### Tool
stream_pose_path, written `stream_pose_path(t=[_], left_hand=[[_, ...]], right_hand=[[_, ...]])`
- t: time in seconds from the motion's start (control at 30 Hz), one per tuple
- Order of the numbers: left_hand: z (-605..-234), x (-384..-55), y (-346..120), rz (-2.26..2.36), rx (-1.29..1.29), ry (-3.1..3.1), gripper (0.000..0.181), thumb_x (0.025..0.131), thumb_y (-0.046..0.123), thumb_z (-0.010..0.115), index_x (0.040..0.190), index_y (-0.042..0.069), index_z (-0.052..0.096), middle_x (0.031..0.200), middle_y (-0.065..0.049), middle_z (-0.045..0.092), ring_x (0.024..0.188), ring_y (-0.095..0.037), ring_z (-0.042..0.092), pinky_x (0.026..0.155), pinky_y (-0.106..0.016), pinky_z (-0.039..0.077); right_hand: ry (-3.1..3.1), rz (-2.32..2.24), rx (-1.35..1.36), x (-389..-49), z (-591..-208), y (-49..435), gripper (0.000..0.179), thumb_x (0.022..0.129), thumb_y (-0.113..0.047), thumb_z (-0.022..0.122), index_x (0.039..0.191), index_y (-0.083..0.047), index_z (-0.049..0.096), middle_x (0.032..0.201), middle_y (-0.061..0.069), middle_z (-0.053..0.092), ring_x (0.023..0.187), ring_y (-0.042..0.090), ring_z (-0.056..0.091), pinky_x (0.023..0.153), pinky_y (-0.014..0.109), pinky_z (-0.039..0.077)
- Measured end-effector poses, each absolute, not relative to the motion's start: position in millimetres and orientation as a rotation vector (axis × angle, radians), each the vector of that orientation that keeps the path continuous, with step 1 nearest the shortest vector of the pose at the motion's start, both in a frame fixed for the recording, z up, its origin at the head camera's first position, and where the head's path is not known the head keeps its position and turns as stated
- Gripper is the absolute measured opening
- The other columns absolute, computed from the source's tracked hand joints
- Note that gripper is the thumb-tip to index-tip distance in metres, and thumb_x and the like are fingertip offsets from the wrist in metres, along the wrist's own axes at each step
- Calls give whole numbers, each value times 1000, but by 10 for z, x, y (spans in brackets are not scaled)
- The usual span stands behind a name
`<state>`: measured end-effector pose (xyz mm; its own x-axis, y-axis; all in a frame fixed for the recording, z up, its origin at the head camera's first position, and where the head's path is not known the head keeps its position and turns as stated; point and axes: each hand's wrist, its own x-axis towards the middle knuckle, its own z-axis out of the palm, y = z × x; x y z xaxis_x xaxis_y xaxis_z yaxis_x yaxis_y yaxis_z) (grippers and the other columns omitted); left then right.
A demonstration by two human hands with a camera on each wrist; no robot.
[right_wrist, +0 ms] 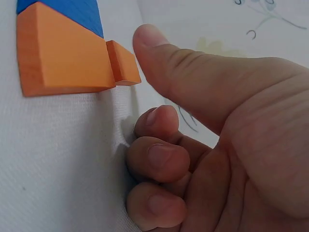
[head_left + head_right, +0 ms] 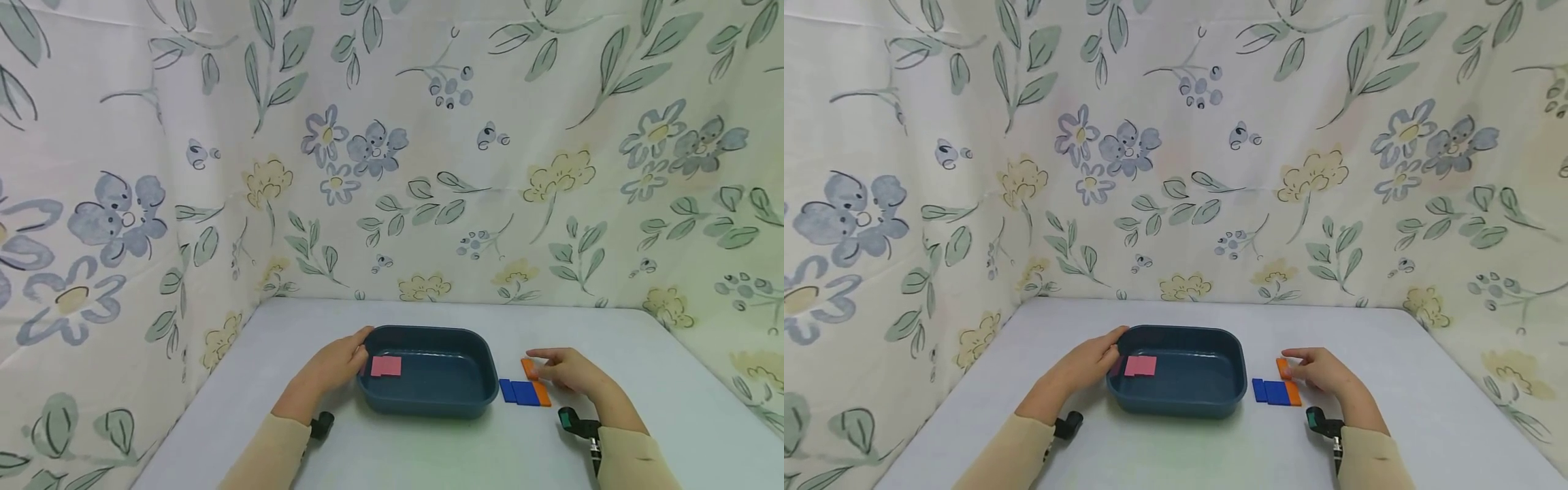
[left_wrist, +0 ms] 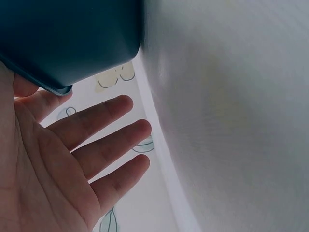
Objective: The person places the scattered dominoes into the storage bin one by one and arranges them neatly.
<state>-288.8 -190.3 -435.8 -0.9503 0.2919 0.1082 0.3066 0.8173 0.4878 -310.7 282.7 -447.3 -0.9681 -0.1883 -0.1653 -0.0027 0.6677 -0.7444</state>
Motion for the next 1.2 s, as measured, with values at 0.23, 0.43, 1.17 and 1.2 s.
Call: stream_pose_path(t=[0.23,0.43,1.17,1.2], left_hand=[[-4344,-2886,-1900,-799,-507,-2959,58,100,24,40,157,14,37,112,-1,62,102,-18,53,86,-41,43],[-4357,-2907,-1902,-802,-515,-2970,59,99,23,40,157,13,36,86,3,58,96,-17,54,83,-41,42],[-4373,-2888,-1905,-793,-473,-2969,59,99,26,39,157,16,36,127,-1,59,104,-17,53,109,-47,39],[-4372,-2888,-1910,-793,-471,-2969,59,99,26,39,157,16,36,127,-2,59,105,-17,53,109,-47,39]], right_hand=[[2706,-1147,-127,-3119,-4503,2819,53,88,-23,77,135,-3,62,84,9,50,72,24,47,60,31,36],[2714,-1129,-104,-3127,-4519,2821,58,87,-25,78,136,-2,60,86,10,51,76,25,48,62,34,36],[2678,-1159,-128,-3111,-4452,2737,44,87,-19,77,126,-1,66,87,9,52,76,25,48,62,33,39],[2682,-1160,-126,-3126,-4468,2736,44,87,-19,77,125,-1,66,87,9,53,76,25,49,62,33,40]])
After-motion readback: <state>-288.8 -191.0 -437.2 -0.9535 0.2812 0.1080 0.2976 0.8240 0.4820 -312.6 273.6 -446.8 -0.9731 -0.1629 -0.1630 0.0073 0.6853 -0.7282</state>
